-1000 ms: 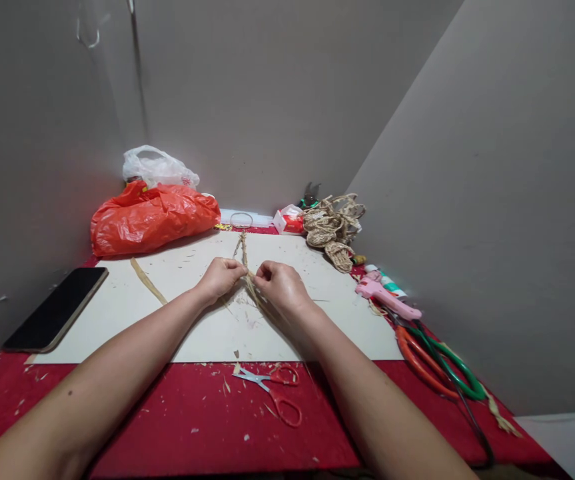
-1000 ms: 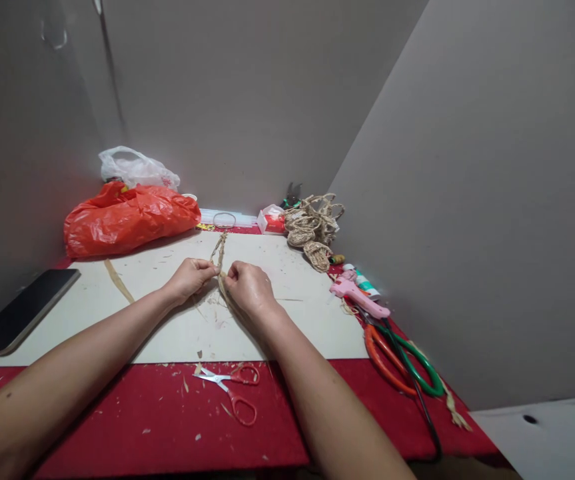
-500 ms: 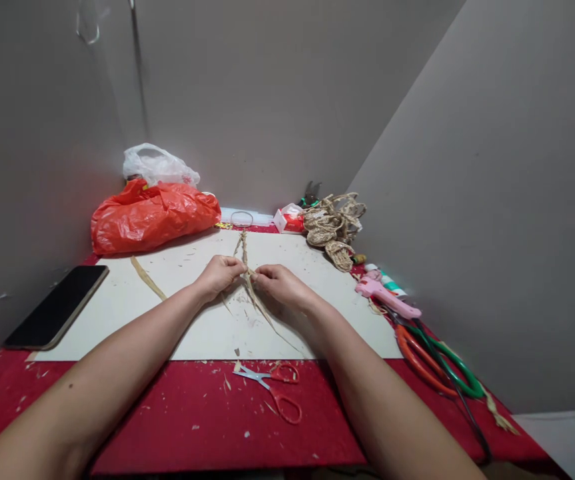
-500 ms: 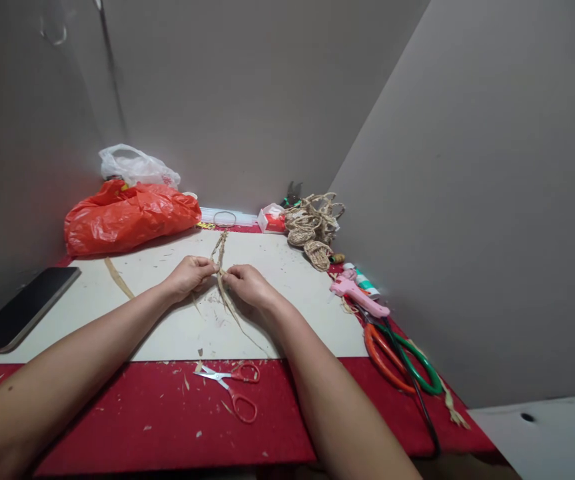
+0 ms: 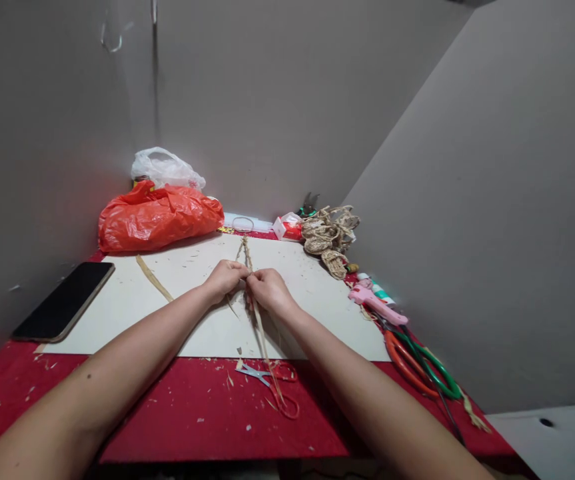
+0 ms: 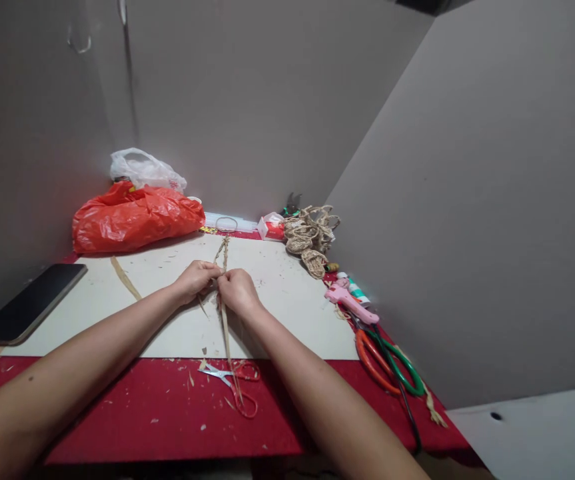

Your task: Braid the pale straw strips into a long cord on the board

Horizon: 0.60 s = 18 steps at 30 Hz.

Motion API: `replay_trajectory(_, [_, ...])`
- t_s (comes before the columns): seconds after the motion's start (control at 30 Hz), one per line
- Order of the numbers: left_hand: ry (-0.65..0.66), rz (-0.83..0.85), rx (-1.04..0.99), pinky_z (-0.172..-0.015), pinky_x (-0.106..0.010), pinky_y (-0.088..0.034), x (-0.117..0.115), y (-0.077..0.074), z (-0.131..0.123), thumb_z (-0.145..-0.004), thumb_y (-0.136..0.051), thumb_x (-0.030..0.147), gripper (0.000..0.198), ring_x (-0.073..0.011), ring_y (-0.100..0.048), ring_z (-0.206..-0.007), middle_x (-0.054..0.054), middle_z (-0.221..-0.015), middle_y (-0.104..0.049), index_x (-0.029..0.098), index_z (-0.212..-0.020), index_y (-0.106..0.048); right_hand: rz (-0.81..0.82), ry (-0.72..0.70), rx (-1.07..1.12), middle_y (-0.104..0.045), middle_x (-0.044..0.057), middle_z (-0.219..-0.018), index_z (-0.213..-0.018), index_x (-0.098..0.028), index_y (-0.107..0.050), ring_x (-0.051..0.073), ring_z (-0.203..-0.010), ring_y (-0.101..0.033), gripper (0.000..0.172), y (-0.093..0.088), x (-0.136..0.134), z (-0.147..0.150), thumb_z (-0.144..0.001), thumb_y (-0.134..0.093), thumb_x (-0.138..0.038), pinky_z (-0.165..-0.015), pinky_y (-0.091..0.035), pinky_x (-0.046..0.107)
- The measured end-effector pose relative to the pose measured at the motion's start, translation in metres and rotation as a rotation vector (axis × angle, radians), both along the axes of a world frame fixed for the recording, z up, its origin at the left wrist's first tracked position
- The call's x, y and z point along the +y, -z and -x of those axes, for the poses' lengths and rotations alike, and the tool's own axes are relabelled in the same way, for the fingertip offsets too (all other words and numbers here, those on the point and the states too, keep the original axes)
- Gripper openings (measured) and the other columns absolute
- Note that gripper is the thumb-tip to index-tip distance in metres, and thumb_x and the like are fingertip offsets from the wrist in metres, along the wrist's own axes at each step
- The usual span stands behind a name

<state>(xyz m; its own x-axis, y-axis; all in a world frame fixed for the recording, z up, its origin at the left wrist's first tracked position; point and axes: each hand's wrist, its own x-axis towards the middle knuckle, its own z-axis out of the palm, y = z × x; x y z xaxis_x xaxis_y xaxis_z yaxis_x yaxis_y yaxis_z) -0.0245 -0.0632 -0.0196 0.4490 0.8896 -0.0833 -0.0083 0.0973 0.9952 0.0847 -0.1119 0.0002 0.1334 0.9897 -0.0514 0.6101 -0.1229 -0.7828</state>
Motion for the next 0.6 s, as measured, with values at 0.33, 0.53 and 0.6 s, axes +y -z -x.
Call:
replay_trajectory(0.33, [-0.008, 0.143, -0.151, -0.036, -0.021, -0.014, 0.007, 0.002, 0.006, -0.061, -0.060, 0.016, 0.012, -0.0033, -0.027, -0.029, 0.004, -0.035, -0.042, 0.012, -0.052, -0.053, -0.095, 0.006, -0.529, -0.069, 0.013, -0.074, -0.077, -0.015, -0.068, 0.021, -0.068, -0.064, 0.028, -0.006, -0.003, 0.025, -0.080, -0.042, -0.023, -0.057, -0.040, 0.026])
replay_trajectory(0.53, [-0.067, 0.176, -0.184, -0.040, -0.019, -0.026, 0.006, 0.001, 0.004, -0.060, -0.063, 0.016, 0.007, -0.0060, -0.041, -0.036, 0.001, -0.044, -0.052, 0.010, -0.060, -0.060, -0.053, -0.132, -0.106, -0.059, 0.004, -0.047, -0.060, -0.015, -0.059, 0.012, -0.040, -0.052, 0.035, -0.028, -0.018, 0.001, -0.082, -0.046, -0.039, -0.043, -0.037, 0.021])
replay_trajectory(0.6, [-0.064, 0.181, -0.185, -0.037, -0.019, -0.020, 0.006, 0.000, 0.005, -0.061, -0.065, 0.019, 0.012, -0.0028, -0.032, -0.033, 0.001, -0.044, -0.052, 0.009, -0.058, -0.060, -0.218, 0.053, 0.017, -0.060, 0.005, -0.052, -0.064, -0.014, -0.058, 0.012, -0.043, -0.053, 0.037, -0.035, -0.015, -0.012, -0.081, -0.047, -0.045, -0.043, -0.039, 0.021])
